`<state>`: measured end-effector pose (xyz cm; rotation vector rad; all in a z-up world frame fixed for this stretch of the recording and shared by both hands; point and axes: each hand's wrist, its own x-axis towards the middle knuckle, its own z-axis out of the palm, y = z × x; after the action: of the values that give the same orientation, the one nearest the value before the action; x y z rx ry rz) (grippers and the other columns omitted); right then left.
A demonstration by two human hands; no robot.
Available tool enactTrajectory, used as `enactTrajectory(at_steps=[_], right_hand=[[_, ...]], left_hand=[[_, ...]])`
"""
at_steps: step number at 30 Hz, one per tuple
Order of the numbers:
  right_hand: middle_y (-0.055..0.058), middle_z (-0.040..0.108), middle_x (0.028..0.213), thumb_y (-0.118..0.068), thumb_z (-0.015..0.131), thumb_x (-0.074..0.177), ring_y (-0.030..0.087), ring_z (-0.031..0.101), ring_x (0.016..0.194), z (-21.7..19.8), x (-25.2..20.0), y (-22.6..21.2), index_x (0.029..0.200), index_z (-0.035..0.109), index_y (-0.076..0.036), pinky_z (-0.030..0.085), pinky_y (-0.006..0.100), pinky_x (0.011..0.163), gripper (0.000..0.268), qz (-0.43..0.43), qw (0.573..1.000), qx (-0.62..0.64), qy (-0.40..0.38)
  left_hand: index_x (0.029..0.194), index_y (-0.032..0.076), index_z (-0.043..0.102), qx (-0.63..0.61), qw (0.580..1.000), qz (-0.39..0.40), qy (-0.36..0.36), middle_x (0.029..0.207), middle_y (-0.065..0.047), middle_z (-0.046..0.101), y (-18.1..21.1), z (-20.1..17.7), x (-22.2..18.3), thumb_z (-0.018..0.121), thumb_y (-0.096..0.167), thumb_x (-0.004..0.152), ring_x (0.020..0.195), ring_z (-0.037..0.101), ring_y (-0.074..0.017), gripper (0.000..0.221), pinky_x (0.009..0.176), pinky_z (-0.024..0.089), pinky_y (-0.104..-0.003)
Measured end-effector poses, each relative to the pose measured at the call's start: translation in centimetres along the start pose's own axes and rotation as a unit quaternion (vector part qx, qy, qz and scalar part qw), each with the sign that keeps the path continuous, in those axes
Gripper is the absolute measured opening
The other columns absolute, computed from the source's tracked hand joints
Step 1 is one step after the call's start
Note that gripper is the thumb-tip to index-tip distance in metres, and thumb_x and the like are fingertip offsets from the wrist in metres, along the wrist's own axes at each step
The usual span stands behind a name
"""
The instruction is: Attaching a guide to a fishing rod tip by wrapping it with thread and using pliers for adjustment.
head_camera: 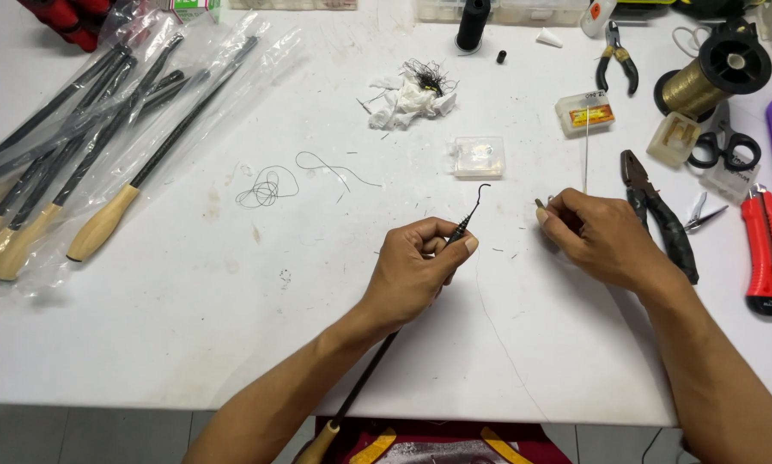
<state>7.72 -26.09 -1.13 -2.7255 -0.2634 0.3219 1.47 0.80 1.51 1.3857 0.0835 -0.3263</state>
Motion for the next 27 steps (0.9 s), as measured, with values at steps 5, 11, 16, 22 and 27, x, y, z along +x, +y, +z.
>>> enactTrajectory(at_steps=[5,11,16,22,27], right_hand=[[0.002,0.068,0.070,-0.026,0.064,0.101,0.020,0.056,0.059,0.08,-0.02,-0.21,0.088,0.064,-0.009,0.044,0.036,0.063,0.023,-0.053,0.996,0.045,0.061],[0.003,0.072,0.078,-0.027,0.067,0.102,0.018,0.056,0.053,0.45,0.02,0.33,0.092,0.067,-0.007,0.044,0.033,0.058,0.023,-0.074,0.992,0.036,0.100],[0.006,0.072,0.084,-0.023,0.069,0.102,0.018,0.056,0.054,0.39,-0.04,0.28,0.093,0.067,-0.003,0.044,0.032,0.054,0.022,-0.118,0.982,0.052,0.135],[0.007,0.071,0.086,-0.022,0.071,0.103,0.017,0.053,0.055,0.42,-0.31,0.26,0.090,0.066,-0.002,0.044,0.031,0.055,0.024,-0.156,0.970,0.061,0.176],[0.009,0.074,0.090,-0.023,0.070,0.101,0.018,0.057,0.055,0.31,-0.27,0.05,0.091,0.067,-0.002,0.046,0.032,0.055,0.023,-0.163,0.972,0.049,0.163]], left_hand=[[0.106,0.006,0.065,0.026,0.997,-0.070,0.027,0.052,0.002,0.053,0.76,0.27,-0.20,0.076,0.027,0.089,0.049,0.052,-0.0092,0.029,0.042,0.036,-0.024],[0.082,0.004,0.059,0.021,0.999,-0.008,0.036,0.061,-0.008,0.071,0.06,0.45,-0.40,0.065,0.014,0.091,0.041,0.038,-0.0082,0.015,0.045,0.041,-0.028],[0.091,0.000,0.067,0.025,0.999,0.014,0.018,0.074,-0.009,0.078,0.28,0.43,-0.75,0.060,0.013,0.091,0.042,0.047,-0.0111,0.015,0.052,0.048,-0.026],[0.101,-0.001,0.073,0.045,0.999,0.020,0.018,0.083,-0.007,0.081,0.25,0.51,-0.86,0.063,0.020,0.093,0.044,0.049,-0.0106,0.024,0.049,0.047,-0.025],[0.100,0.001,0.072,0.049,0.998,0.037,0.023,0.083,-0.006,0.080,0.15,0.50,-0.90,0.064,0.018,0.093,0.044,0.048,-0.0091,0.020,0.048,0.045,-0.024]])
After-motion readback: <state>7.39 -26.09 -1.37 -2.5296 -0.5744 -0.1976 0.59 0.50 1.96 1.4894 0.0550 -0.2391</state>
